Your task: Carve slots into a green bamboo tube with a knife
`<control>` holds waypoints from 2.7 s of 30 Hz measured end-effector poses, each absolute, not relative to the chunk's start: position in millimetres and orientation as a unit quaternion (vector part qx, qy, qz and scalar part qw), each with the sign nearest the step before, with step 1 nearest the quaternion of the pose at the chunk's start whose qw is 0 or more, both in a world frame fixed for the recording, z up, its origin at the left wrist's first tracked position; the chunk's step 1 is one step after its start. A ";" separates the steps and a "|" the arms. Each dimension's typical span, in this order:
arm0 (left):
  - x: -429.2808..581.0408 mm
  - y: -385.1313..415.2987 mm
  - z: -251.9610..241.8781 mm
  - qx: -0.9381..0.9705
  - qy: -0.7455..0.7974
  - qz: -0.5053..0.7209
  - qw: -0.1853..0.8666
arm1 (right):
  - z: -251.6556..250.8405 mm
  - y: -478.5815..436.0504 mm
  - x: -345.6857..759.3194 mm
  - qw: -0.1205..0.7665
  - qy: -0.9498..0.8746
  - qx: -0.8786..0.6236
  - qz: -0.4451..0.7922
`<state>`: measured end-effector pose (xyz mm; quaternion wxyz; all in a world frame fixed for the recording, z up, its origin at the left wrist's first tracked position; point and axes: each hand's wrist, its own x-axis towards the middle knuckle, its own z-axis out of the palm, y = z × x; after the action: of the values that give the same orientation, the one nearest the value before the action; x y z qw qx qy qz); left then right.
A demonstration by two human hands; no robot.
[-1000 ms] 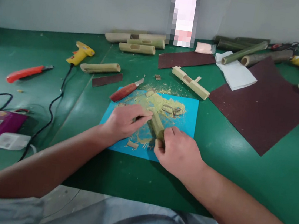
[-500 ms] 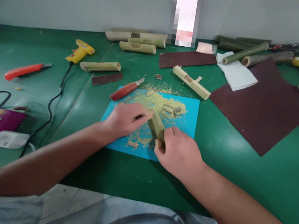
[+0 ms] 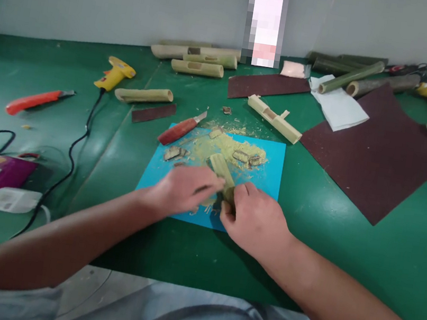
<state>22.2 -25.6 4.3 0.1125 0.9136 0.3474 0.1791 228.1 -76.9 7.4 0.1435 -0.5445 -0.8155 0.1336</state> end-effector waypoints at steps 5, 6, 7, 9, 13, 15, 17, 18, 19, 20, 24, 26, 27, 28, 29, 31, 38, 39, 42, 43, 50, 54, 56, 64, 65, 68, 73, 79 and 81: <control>24.0 -27.2 5.9 0.920 0.339 0.163 0.109 | 8.6 -77.3 227.9 0.131 -0.817 -0.545 0.137; 24.1 -27.3 6.0 0.926 0.328 0.152 0.111 | 8.9 -77.2 227.9 0.128 -0.818 -0.544 0.138; 24.0 -27.1 6.1 0.923 0.333 0.156 0.114 | 9.1 -77.0 228.0 0.125 -0.817 -0.545 0.137; 23.7 -26.6 6.1 0.901 0.372 0.193 0.114 | 9.3 -76.8 228.2 0.122 -0.816 -0.549 0.134; 24.9 -27.5 5.8 0.919 0.335 0.175 0.114 | 8.8 -77.1 228.8 0.116 -0.821 -0.544 0.128; 25.4 -27.9 5.4 0.923 0.325 0.172 0.114 | 8.4 -77.1 228.8 0.112 -0.821 -0.544 0.128; 25.2 -27.9 4.8 0.903 0.363 0.203 0.110 | 8.2 -77.1 228.6 0.111 -0.819 -0.549 0.127; 25.0 -28.1 4.4 0.896 0.377 0.207 0.108 | 8.2 -77.0 228.5 0.111 -0.818 -0.550 0.127; 24.8 -28.4 4.1 0.900 0.373 0.197 0.109 | 8.2 -77.0 228.5 0.112 -0.818 -0.550 0.128; 24.5 -28.8 3.8 0.912 0.353 0.178 0.111 | 8.2 -77.0 228.5 0.111 -0.818 -0.550 0.129; 22.7 -27.0 3.2 0.909 0.351 0.186 0.123 | 8.4 -77.1 228.9 0.112 -0.815 -0.553 0.129; 21.7 -25.0 3.0 0.888 0.382 0.223 0.122 | 8.4 -77.0 228.9 0.116 -0.815 -0.553 0.126; 21.3 -24.4 2.9 0.893 0.372 0.222 0.122 | 8.4 -76.9 228.7 0.117 -0.816 -0.551 0.126; 21.1 -24.0 2.7 0.908 0.342 0.210 0.123 | 8.5 -76.7 228.6 0.117 -0.818 -0.549 0.125; 20.9 -23.8 2.5 0.921 0.314 0.195 0.123 | 8.8 -76.5 228.4 0.117 -0.820 -0.547 0.125; 20.4 -23.7 2.4 0.922 0.312 0.193 0.125 | 9.4 -76.3 228.3 0.114 -0.819 -0.548 0.127; 17.8 -22.8 2.4 0.927 0.305 0.171 0.136 | 9.4 -77.0 230.0 0.120 -0.812 -0.553 0.143; 16.8 -21.8 2.2 0.921 0.320 0.181 0.132 | 8.9 -77.1 230.1 0.123 -0.813 -0.552 0.140; 13.8 -19.7 2.0 0.887 0.380 0.232 0.117 | 7.8 -77.6 229.9 0.137 -0.811 -0.553 0.132; 13.2 -19.9 1.9 0.891 0.371 0.234 0.117 | 7.8 -78.0 229.8 0.140 -0.810 -0.554 0.132; 14.3 -23.3 0.5 0.890 0.369 0.243 0.114 | 11.3 -80.4 228.9 0.121 -0.814 -0.555 0.122; 17.6 -25.5 1.4 0.912 0.315 0.226 0.133 | 11.3 -80.9 229.0 0.134 -0.820 -0.549 0.094; 18.4 -26.7 2.7 0.904 0.319 0.234 0.162 | 10.8 -80.9 229.2 0.140 -0.821 -0.547 0.082; 23.6 -30.2 2.0 0.764 0.468 0.322 0.306 | 10.3 -77.3 232.0 0.135 -0.799 -0.569 0.137; 24.1 -30.0 0.9 0.749 0.478 0.332 0.317 | 10.1 -76.7 233.0 0.139 -0.792 -0.575 0.148; 24.2 -26.9 -1.4 0.731 0.484 0.347 0.332 | 10.0 -75.9 235.9 0.152 -0.782 -0.583 0.158; 23.9 -22.3 -1.9 0.744 0.475 0.347 0.318 | 12.4 -77.4 236.4 0.138 -0.793 -0.573 0.155; 25.2 -21.8 -3.9 0.748 0.468 0.368 0.292 | 11.3 -78.6 233.1 0.131 -0.798 -0.569 0.149; 24.7 -21.4 -3.4 0.775 0.454 0.355 0.260 | 10.2 -78.4 233.2 0.134 -0.798 -0.569 0.149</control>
<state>24.7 -21.4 -3.4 0.2597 0.7748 0.4540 0.3551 233.2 -78.4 10.2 0.1339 -0.5690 -0.7976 0.1489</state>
